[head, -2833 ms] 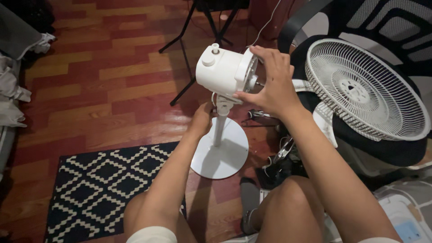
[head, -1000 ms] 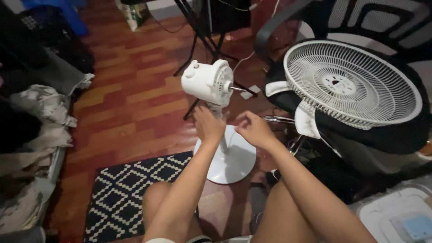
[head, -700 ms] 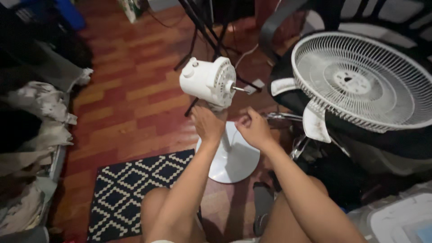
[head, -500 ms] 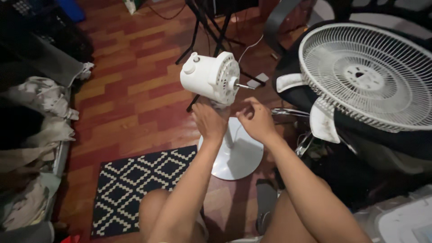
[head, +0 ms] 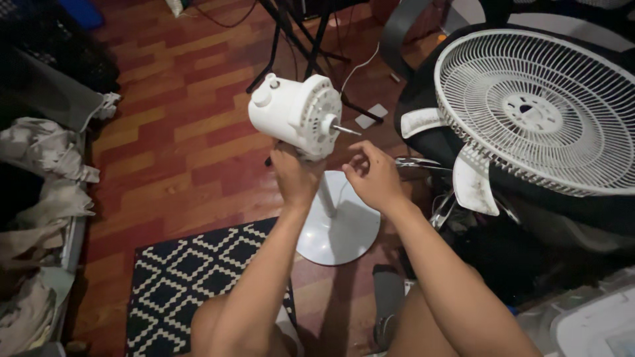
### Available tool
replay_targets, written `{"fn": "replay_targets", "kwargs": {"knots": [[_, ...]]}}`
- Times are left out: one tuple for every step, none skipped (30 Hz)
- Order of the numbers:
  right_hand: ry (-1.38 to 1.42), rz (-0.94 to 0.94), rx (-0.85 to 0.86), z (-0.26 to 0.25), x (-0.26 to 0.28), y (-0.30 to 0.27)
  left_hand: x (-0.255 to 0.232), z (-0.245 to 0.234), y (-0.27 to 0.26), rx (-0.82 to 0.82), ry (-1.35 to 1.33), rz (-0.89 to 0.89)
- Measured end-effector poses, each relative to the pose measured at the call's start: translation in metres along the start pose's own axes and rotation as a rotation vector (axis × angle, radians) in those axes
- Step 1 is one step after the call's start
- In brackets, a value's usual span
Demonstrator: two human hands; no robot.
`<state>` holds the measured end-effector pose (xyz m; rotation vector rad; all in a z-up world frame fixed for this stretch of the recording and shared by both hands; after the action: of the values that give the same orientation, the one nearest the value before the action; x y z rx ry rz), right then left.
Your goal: The person assembles a white electric fan by attaching the front grille, inserting the fan blade, and securing the central hub cap. The person handles the fan components by hand and completes the assembly on the floor.
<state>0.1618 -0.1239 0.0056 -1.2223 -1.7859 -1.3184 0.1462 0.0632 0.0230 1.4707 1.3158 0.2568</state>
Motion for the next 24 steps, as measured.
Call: {"fn": "replay_targets", "kwargs": {"knots": [[-0.002, -0.004, 0.005, -0.001, 0.001, 0.000, 0.003, 0.002, 0.003, 0.034, -0.007, 0.014], [0.004, 0.006, 0.010, 0.000, 0.002, 0.000, 0.007, 0.004, 0.006, 0.067, -0.013, 0.028], [0.010, 0.017, 0.015, 0.000, 0.002, 0.001, 0.011, 0.006, 0.009, 0.100, -0.019, 0.043], [0.018, 0.025, 0.020, 0.002, 0.003, 0.002, 0.016, 0.008, 0.012, 0.125, -0.036, 0.036], [0.014, 0.011, 0.021, 0.003, 0.006, 0.003, 0.021, 0.011, 0.015, 0.150, -0.054, 0.030], [0.009, -0.003, 0.021, 0.004, 0.008, 0.004, 0.026, 0.015, 0.018, 0.176, -0.073, 0.023], [0.004, -0.017, 0.021, 0.005, 0.010, 0.005, 0.030, 0.016, 0.023, 0.175, -0.102, 0.034], [0.005, -0.015, 0.023, 0.006, 0.010, 0.007, 0.033, 0.018, 0.026, 0.175, -0.133, 0.042], [0.005, -0.013, 0.026, 0.008, 0.009, 0.008, 0.037, 0.020, 0.029, 0.175, -0.163, 0.049], [0.008, -0.012, 0.030, 0.011, 0.009, 0.009, 0.039, 0.021, 0.032, 0.171, -0.167, 0.085], [0.010, -0.002, 0.037, 0.013, 0.007, 0.010, 0.041, 0.021, 0.035, 0.166, -0.170, 0.121], [0.013, 0.007, 0.045, 0.015, 0.006, 0.011, 0.042, 0.021, 0.037, 0.162, -0.174, 0.157], [0.015, 0.017, 0.052, 0.018, 0.005, 0.011, 0.050, 0.024, 0.039, 0.207, -0.170, 0.114], [0.011, 0.012, 0.052, 0.019, 0.004, 0.012, 0.058, 0.028, 0.040, 0.251, -0.168, 0.072], [0.006, 0.008, 0.052, 0.020, 0.004, 0.013, 0.064, 0.032, 0.041, 0.295, -0.165, 0.029], [0.002, 0.004, 0.051, 0.020, 0.003, 0.013, 0.069, 0.033, 0.043, 0.319, -0.172, 0.008], [0.003, 0.014, 0.050, 0.020, 0.001, 0.014, 0.073, 0.034, 0.044, 0.343, -0.178, -0.013], [0.007, 0.024, 0.052, 0.021, -0.001, 0.014, 0.077, 0.035, 0.044, 0.367, -0.182, -0.036], [0.011, 0.033, 0.053, 0.022, -0.002, 0.015, 0.077, 0.036, 0.043, 0.392, -0.273, -0.051], [0.014, 0.020, 0.055, 0.024, -0.002, 0.016, 0.077, 0.036, 0.041, 0.415, -0.361, -0.068], [0.018, 0.008, 0.057, 0.025, -0.001, 0.016, 0.077, 0.035, 0.040, 0.437, -0.448, -0.085], [0.022, -0.005, 0.058, 0.027, 0.000, 0.016, 0.078, 0.032, 0.040, 0.430, -0.380, -0.082], [0.020, -0.004, 0.058, 0.030, -0.001, 0.018, 0.078, 0.029, 0.039, 0.424, -0.313, -0.079], [0.018, -0.002, 0.058, 0.033, -0.002, 0.019, 0.078, 0.026, 0.038, 0.418, -0.244, -0.077]]}}
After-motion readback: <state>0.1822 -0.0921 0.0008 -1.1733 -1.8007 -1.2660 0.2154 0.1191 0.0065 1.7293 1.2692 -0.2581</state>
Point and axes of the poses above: each hand's wrist, its own y-axis towards the middle knuckle, its own z-axis out of the palm, x = y × z, the point moved 9 cm from there along y, towards the middle knuckle, and after that the axes turned 9 degrees about y, right-handed, at the moved point
